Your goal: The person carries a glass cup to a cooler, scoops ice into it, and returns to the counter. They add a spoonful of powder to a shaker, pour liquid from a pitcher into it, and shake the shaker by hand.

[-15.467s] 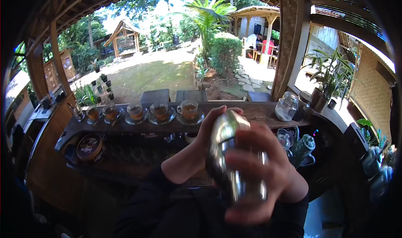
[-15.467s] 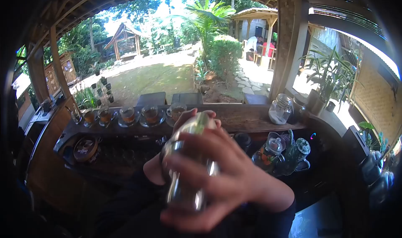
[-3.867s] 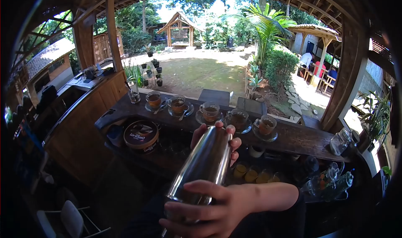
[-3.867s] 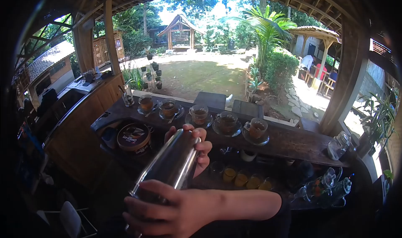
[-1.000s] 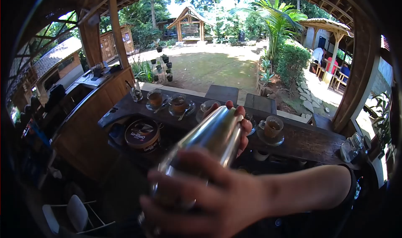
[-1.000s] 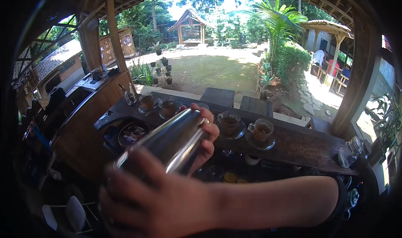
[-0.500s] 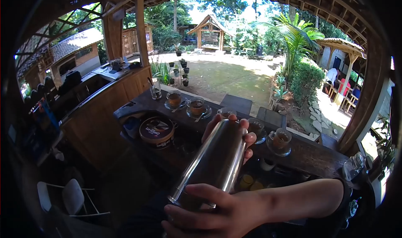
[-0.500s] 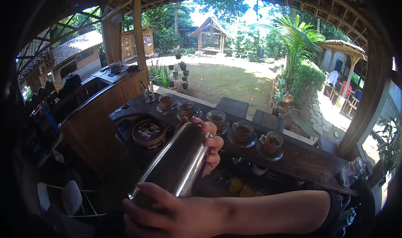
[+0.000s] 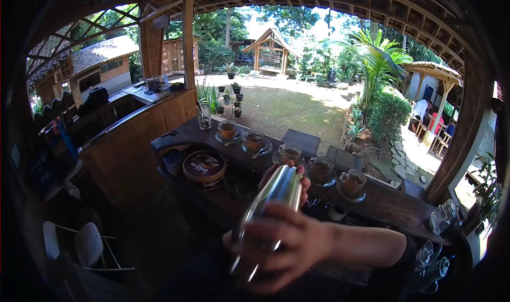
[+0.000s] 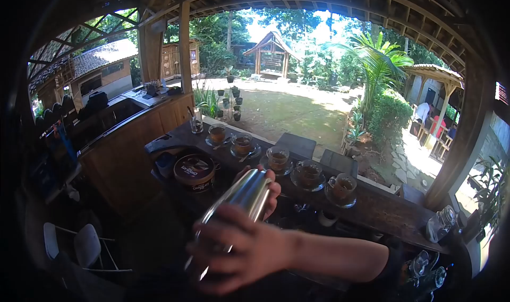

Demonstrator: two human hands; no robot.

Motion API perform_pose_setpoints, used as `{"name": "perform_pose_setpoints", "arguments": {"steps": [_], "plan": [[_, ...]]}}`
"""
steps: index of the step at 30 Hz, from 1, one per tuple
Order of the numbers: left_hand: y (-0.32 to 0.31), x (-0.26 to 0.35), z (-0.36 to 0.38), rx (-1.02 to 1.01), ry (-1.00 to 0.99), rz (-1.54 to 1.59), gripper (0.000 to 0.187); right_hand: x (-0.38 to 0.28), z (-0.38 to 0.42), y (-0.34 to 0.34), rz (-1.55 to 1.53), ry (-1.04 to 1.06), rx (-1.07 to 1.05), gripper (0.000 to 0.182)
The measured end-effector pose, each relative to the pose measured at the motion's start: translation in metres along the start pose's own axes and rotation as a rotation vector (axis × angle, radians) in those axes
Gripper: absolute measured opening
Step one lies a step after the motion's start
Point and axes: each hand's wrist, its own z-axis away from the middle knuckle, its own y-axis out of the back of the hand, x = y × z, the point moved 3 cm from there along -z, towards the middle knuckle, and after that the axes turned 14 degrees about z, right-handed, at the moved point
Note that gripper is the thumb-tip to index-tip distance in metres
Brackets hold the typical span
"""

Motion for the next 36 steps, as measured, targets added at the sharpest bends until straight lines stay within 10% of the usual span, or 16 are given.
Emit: {"name": "perform_pose_setpoints", "arguments": {"steps": [3,6,11,15,17,20,23,26,27,28,29,31,32,34,35,36], "plan": [[0.028,0.01,0.009,0.317,-0.248,-0.026,0.031,0.056,0.039,-0.024,-0.166,-0.681,0.153,0.053],[0.067,0.022,0.021,0.292,-0.404,-0.444,0.031,0.046,0.037,-0.007,-0.202,-0.651,0.203,0.054],[-0.001,-0.02,0.021,0.236,-0.24,-0.339,0.035,-0.022,0.034,0.024,-0.065,0.087,0.158,0.023],[0.029,-0.017,0.022,0.496,-0.498,-0.43,0.035,0.041,0.07,0.018,-0.17,-0.668,0.031,0.066],[0.038,-0.027,0.022,0.544,-0.468,-0.44,0.035,0.039,0.104,0.009,-0.433,-0.972,0.321,0.079],[0.03,-0.05,0.022,0.41,-0.371,-0.281,0.035,0.008,0.085,0.054,-0.282,-0.585,0.037,0.065],[0.011,-0.087,0.014,0.394,-0.411,-0.483,0.036,-0.034,0.077,0.081,-0.157,-0.051,0.2,0.057],[0.045,-0.096,0.001,0.55,-0.423,-0.345,0.036,-0.019,0.132,0.085,-0.545,-0.547,0.241,0.069],[0.073,-0.094,-0.002,0.563,-0.374,-0.23,0.035,-0.017,0.138,0.093,-0.196,-0.922,-0.061,0.081],[0.096,-0.096,-0.002,0.458,-0.344,-0.475,0.032,-0.008,0.154,0.083,-0.086,-0.618,0.368,0.092],[0.118,-0.101,-0.001,0.63,-0.349,-0.349,0.03,-0.013,0.16,0.094,-0.009,-0.921,0.36,0.094],[0.119,-0.133,-0.007,0.602,-0.289,-0.264,0.034,-0.027,0.157,0.122,0.062,-0.794,0.416,0.088],[0.104,-0.147,-0.014,0.543,-0.221,-0.318,0.036,-0.039,0.137,0.149,-0.129,-1.096,0.052,0.08],[0.063,-0.174,-0.024,0.442,-0.124,-0.443,0.034,-0.085,0.144,0.174,-0.405,-1.004,-0.029,0.051],[0.06,-0.181,-0.026,0.297,-0.106,-0.486,0.035,-0.09,0.121,0.177,-0.059,-0.473,0.072,0.045],[0.063,-0.184,-0.03,0.332,-0.126,-0.479,0.036,-0.091,0.125,0.182,-0.212,-0.866,0.076,0.047]]}}
